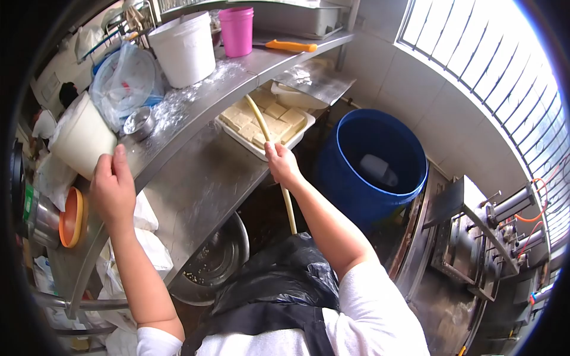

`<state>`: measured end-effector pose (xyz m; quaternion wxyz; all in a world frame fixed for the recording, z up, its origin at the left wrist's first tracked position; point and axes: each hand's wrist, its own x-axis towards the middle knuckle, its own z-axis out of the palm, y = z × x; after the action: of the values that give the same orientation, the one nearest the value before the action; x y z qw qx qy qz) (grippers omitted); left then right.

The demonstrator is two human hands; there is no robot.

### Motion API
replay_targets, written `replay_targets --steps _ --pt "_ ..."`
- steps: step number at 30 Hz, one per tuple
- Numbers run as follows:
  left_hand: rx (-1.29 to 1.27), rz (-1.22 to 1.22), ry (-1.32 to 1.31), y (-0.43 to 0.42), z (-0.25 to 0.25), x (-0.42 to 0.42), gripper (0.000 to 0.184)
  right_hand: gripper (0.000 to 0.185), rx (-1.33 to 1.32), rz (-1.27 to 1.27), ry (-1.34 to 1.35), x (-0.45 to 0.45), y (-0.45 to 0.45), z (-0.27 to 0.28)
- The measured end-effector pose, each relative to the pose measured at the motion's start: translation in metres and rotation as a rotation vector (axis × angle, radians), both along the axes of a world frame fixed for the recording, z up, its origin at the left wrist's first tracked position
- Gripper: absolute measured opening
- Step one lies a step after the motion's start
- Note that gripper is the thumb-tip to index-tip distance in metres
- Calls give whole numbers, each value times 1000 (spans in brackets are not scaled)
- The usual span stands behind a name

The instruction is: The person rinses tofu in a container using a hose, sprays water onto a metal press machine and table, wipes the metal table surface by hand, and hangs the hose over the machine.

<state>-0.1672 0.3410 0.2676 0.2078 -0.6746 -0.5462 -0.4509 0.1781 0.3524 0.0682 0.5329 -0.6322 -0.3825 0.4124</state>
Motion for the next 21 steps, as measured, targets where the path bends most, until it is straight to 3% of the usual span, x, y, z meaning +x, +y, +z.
replay_targets --steps 9,13,16,20,21 --pt "71 -319 -69 -7 -3 -17 45 47 -266 131 -188 -45 -119 15" --pt "205 -563 -143 -23 -14 -19 31 47 -317 172 -268 -57 -174 22" --pt "152 -870 -245 -31 -62 -16 20 45 -280 210 -349 -64 -208 22" --pt "-388 -705 -363 -15 -191 -18 25 46 -274 254 -423 -79 -252 20" --pt "-499 -731 -583 -1 -235 -21 22 47 -292 279 -429 -89 -265 29"
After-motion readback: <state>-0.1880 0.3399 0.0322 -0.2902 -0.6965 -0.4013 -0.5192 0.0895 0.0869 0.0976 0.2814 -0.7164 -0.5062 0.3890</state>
